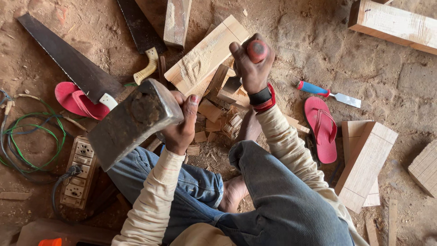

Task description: The person sits on the floor and uses a chisel and mallet to carve a rectangular wooden block. They repeatedly strike the chisel to remove wood chips and shape the block, occasionally adjusting the wood's position.

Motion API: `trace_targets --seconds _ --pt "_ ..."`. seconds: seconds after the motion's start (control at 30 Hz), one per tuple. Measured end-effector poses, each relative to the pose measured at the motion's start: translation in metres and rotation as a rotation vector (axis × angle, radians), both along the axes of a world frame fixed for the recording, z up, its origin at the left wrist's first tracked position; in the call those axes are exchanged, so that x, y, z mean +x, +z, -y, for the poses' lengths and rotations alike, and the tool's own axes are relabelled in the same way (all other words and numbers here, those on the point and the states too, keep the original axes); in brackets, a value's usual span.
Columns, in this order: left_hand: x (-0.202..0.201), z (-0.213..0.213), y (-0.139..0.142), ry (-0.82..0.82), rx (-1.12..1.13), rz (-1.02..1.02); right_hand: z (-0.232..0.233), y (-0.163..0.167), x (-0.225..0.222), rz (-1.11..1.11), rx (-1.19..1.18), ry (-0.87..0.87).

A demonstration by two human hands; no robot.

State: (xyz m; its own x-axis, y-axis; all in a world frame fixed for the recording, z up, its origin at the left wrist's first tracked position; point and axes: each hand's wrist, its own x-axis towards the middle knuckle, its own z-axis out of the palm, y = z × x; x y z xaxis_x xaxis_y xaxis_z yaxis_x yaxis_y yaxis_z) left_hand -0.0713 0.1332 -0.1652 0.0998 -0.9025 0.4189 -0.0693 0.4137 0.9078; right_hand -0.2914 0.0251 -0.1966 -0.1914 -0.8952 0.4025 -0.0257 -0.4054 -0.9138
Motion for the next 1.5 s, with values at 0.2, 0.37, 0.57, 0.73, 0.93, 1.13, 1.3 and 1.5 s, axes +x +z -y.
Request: trace_targets --seconds 0.2,0.37,0.57,0.73,0.93,1.13,1.3,1.5 --pt "0.002 0.003 0.027 -0.074 -0.062 0.040 -0.026 0.007 0.006 -0.053 0.044 -0.014" --pt "0.010 0.012 0.100 -0.193 -0.174 0.215 -0.035 0.014 0.007 -0.057 0.070 -0.023" --pt "0.024 0.058 0.179 -0.386 -0.336 0.257 -0.035 0.000 0.007 -0.131 0.106 -0.056" --pt "0.010 0.067 0.142 -0.285 -0.175 1.147 -0.036 -0.010 0.007 -0.059 0.006 0.089" --pt "0.011 0.038 0.126 -0.268 -0.089 0.724 -0.043 -0.007 0.009 -0.135 -0.037 0.037" --pt "0.040 0.050 0.249 -0.339 -0.240 0.234 -0.041 -0.012 0.008 -0.182 0.105 0.000" --pt "0.000 0.065 0.182 -0.043 -0.416 0.856 -0.039 -0.023 0.003 -0.157 0.044 0.084" --pt "0.001 0.040 0.111 -0.436 0.059 0.843 -0.039 -0.033 0.008 -0.483 -0.399 -0.126"
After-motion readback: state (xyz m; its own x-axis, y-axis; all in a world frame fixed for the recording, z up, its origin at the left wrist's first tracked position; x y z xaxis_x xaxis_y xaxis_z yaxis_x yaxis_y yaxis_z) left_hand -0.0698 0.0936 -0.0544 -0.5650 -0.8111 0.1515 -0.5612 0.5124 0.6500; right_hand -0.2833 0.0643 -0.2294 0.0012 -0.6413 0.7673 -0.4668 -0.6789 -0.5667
